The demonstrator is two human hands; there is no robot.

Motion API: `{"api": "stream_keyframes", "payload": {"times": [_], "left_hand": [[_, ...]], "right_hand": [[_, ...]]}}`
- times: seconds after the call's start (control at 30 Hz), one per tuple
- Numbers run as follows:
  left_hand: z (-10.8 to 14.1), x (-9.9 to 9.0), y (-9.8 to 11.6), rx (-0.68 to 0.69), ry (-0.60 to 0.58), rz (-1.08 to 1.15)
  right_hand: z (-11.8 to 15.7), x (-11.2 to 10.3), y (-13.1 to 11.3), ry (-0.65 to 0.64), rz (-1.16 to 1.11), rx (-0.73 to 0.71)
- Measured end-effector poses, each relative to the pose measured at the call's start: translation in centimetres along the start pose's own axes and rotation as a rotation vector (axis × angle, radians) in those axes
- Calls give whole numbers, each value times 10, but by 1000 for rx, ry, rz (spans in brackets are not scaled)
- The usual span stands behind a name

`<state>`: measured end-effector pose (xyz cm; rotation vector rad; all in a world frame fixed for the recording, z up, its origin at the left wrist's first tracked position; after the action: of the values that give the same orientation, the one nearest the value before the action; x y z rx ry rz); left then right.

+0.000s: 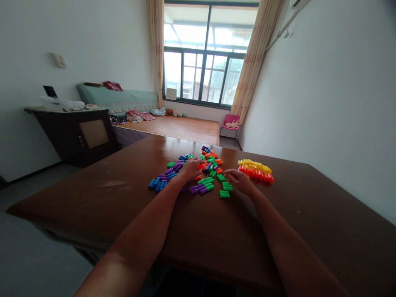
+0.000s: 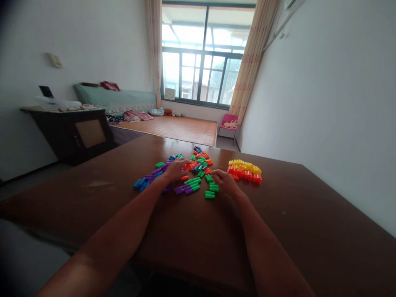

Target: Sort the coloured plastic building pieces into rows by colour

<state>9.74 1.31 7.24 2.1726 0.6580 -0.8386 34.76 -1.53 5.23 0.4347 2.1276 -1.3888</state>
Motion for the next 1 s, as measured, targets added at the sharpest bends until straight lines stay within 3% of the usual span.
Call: {"api": "stream_keyframes", "payload": {"times": [0.1,0.23,0.37,0.53,0.6,0.73,1.0], "left_hand": [[-1,13,31,181,4,121],[2,26,55,315,-18,187],[5,29,48,303,-31,171],[4,34,25,199,-41,108],[4,36,21,175,-59,98],[4,37,21,179,-96,105],[4,34,22,140,-102,116]], "right_hand": [[-1,26,-21,-99,-293,94],[-4,40,-26,-65,-436,140],[-7,13,12,80,-429,223],[3,-55,89,509,-151,367],[8,-70,111,606,-37,409],[12,-72,131,627,94,441],[11,-71,124,565,387,432]]}}
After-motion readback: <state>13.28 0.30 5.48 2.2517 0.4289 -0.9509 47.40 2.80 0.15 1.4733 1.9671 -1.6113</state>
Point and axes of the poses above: each hand's wrist, its own z-axis away from the middle knuckle, its own x-axis out of the palm, y = z × x, the point moved 3 cm from there along -z, towards the middle knuckle, and after that the axes turned 3 degrees about z, right-handed, at the moved point
